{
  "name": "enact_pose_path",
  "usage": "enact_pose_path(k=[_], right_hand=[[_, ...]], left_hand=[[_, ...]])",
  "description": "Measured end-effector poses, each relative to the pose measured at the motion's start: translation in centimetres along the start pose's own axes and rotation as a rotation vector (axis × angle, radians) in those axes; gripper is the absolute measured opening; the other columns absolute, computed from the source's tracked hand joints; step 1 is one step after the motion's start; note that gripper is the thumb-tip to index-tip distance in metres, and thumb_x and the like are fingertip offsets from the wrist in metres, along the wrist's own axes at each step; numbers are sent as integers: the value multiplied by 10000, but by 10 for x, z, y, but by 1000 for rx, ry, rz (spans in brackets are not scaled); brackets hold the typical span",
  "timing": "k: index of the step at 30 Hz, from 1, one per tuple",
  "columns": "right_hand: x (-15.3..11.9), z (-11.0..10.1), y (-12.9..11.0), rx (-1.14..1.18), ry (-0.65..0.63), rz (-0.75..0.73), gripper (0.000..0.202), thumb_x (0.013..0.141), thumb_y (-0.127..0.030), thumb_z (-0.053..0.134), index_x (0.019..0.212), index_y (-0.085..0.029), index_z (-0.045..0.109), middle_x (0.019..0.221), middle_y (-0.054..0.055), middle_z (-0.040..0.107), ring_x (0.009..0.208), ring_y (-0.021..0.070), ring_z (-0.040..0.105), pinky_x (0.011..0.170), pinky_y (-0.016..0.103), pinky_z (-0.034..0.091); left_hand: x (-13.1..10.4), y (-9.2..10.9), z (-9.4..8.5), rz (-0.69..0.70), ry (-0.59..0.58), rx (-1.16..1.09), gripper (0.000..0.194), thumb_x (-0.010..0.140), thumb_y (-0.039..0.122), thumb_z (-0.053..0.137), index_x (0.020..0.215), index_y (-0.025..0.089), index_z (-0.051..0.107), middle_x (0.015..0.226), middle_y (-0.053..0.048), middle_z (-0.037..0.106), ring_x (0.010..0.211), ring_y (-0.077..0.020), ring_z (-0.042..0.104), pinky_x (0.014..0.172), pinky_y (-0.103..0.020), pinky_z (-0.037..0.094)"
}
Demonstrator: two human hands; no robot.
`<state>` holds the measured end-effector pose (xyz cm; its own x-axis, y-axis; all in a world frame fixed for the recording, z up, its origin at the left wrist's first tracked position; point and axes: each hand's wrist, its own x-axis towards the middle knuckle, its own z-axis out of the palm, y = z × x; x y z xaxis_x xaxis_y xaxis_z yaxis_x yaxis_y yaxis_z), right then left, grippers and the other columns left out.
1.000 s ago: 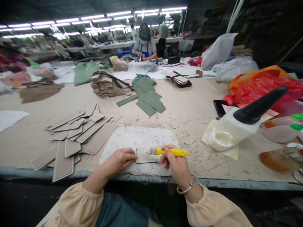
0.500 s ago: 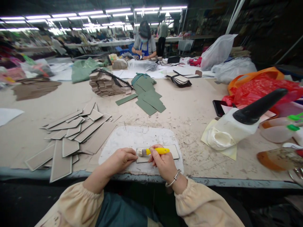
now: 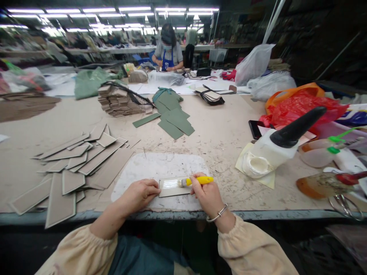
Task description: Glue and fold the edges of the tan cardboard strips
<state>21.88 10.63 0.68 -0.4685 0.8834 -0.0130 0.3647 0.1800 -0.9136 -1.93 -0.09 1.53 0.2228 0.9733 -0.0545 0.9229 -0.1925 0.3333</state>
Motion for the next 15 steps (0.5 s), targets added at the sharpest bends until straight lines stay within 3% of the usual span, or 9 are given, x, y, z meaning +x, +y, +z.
enact_pose_path(k=[9,15], right_hand=[[0,-39,13,-259,160,-26,350,894,-485,429,793,-205,615,527,-4,623,555,182,627,577,279,455],[1,-57,16,-369,249,-41,360,869,-498,423,793,-197,605,489,-4,597,513,187,611,566,292,440]], left_hand=[[2,0,-3,14,8,-27,270,875,165,459,816,223,716,921,-28,651,835,-145,606,751,-238,451],[1,0,-1,12,25,-48,260,866,168,470,803,223,716,904,-30,648,821,-148,603,743,-239,449]])
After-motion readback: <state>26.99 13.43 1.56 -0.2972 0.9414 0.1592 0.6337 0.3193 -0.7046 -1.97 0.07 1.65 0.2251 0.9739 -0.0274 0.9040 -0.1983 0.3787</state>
